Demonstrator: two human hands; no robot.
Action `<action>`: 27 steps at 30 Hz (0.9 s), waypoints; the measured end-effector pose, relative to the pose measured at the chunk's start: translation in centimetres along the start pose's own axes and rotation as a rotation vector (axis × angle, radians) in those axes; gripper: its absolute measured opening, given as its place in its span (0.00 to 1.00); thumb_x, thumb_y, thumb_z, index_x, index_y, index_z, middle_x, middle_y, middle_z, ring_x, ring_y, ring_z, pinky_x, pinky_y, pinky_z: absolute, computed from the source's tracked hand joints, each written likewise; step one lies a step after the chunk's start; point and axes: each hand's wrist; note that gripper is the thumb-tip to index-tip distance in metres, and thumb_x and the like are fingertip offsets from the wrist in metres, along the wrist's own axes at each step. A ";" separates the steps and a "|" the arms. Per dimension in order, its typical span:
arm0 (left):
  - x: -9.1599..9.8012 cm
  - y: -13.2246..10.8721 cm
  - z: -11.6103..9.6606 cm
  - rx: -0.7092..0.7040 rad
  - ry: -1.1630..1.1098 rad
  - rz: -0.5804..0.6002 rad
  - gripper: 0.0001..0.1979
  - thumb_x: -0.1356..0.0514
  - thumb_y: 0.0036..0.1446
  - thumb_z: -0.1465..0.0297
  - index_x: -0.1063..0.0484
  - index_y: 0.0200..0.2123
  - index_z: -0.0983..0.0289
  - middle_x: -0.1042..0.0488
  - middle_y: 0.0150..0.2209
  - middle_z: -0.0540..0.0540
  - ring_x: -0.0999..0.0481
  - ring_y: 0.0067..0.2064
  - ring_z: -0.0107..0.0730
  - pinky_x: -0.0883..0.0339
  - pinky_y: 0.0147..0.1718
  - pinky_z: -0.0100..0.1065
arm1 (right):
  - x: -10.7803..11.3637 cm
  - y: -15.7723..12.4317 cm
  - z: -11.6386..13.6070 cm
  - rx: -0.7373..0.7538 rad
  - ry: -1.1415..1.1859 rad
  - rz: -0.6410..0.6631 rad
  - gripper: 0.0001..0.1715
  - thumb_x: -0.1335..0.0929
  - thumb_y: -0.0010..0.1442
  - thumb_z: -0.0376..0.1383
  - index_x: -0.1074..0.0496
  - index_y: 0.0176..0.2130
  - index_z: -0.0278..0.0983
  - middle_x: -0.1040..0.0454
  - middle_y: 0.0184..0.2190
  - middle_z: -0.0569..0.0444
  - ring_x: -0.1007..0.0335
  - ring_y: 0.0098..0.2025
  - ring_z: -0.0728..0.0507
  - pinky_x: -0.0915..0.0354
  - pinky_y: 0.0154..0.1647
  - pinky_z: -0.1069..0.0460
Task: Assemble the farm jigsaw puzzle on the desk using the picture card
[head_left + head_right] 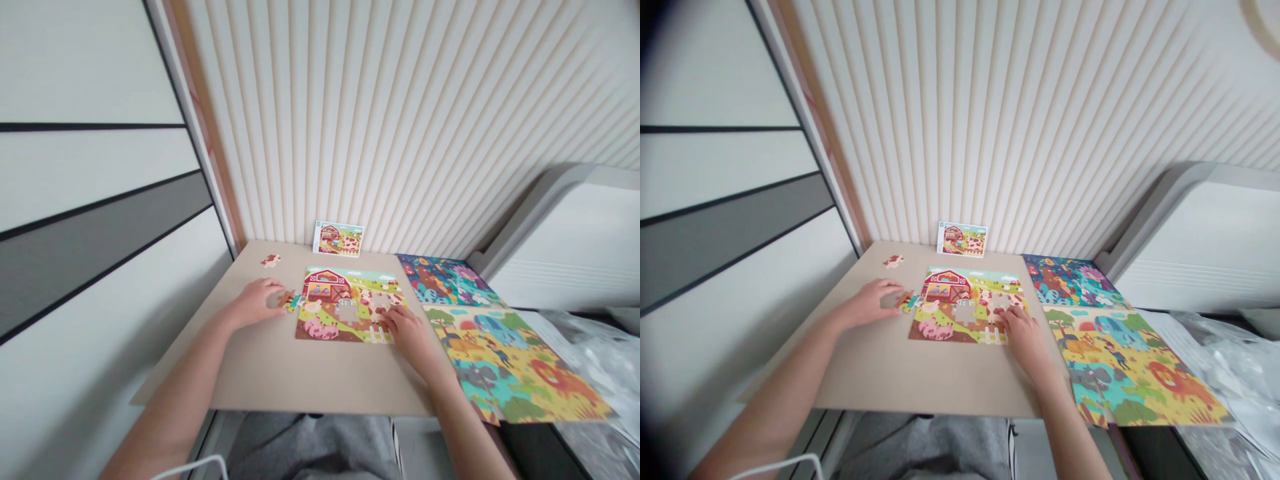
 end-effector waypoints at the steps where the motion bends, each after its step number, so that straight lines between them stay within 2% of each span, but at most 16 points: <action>1: -0.2 0.0 -0.1 -0.007 -0.002 0.015 0.26 0.34 0.52 0.52 0.24 0.53 0.55 0.26 0.55 0.57 0.28 0.56 0.47 0.37 0.57 0.43 | -0.1 -0.3 0.1 0.006 0.010 -0.027 0.16 0.39 0.68 0.34 0.22 0.43 0.41 0.24 0.49 0.46 0.27 0.51 0.39 0.36 0.54 0.47; 4: -0.6 0.3 -0.8 -0.019 -0.025 0.004 0.22 0.33 0.51 0.56 0.22 0.49 0.55 0.25 0.51 0.57 0.27 0.53 0.45 0.36 0.55 0.41 | -0.2 -0.8 0.4 0.003 0.060 -0.100 0.14 0.38 0.67 0.35 0.23 0.42 0.42 0.25 0.51 0.47 0.29 0.54 0.37 0.36 0.56 0.45; 10: -0.3 0.4 -2.1 -0.031 -0.062 -0.040 0.11 0.33 0.54 0.60 0.24 0.38 0.59 0.24 0.44 0.56 0.26 0.48 0.43 0.34 0.50 0.39 | -0.3 -0.6 0.2 -0.014 0.166 -0.138 0.14 0.39 0.66 0.34 0.24 0.40 0.42 0.23 0.48 0.48 0.29 0.54 0.37 0.35 0.55 0.44; 16: -0.5 0.3 -3.3 0.001 -0.012 -0.066 0.15 0.32 0.51 0.55 0.27 0.32 0.60 0.26 0.42 0.56 0.26 0.46 0.42 0.34 0.48 0.39 | -0.9 -0.6 -0.6 -0.018 0.164 -0.138 0.15 0.38 0.64 0.36 0.22 0.40 0.41 0.23 0.47 0.47 0.29 0.53 0.37 0.34 0.55 0.44; 20: -0.9 0.7 -4.6 -0.002 -0.014 -0.093 0.15 0.34 0.55 0.57 0.27 0.27 0.61 0.26 0.45 0.58 0.27 0.49 0.43 0.35 0.52 0.41 | -1.3 -0.6 -0.9 0.001 0.158 -0.141 0.15 0.38 0.65 0.37 0.22 0.41 0.41 0.24 0.48 0.47 0.29 0.53 0.38 0.34 0.55 0.44; 23: -0.9 0.8 -5.2 -0.063 -0.130 -0.061 0.13 0.38 0.60 0.57 0.23 0.32 0.61 0.25 0.49 0.58 0.26 0.51 0.42 0.35 0.54 0.40 | -1.3 -0.7 -0.9 0.015 0.161 -0.145 0.15 0.38 0.66 0.38 0.22 0.41 0.41 0.24 0.48 0.47 0.30 0.53 0.38 0.34 0.55 0.44; 25: -0.7 0.7 -5.0 -0.114 -0.232 0.025 0.13 0.38 0.61 0.59 0.22 0.43 0.59 0.24 0.52 0.57 0.25 0.53 0.40 0.34 0.55 0.38 | -1.2 -0.7 -0.8 0.017 0.161 -0.147 0.15 0.38 0.66 0.38 0.22 0.41 0.41 0.25 0.48 0.47 0.29 0.52 0.39 0.34 0.55 0.44; 27: -0.6 0.4 -4.4 -0.131 -0.267 0.073 0.18 0.39 0.61 0.62 0.25 0.53 0.58 0.27 0.58 0.57 0.28 0.58 0.41 0.37 0.59 0.39 | -1.2 -0.8 -0.8 0.020 0.161 -0.142 0.15 0.38 0.66 0.38 0.22 0.41 0.42 0.25 0.48 0.48 0.29 0.52 0.39 0.34 0.54 0.44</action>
Point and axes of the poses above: each hand's wrist, its own y-axis towards the middle knuckle, its own x-axis out of the back of the hand, z = x × y
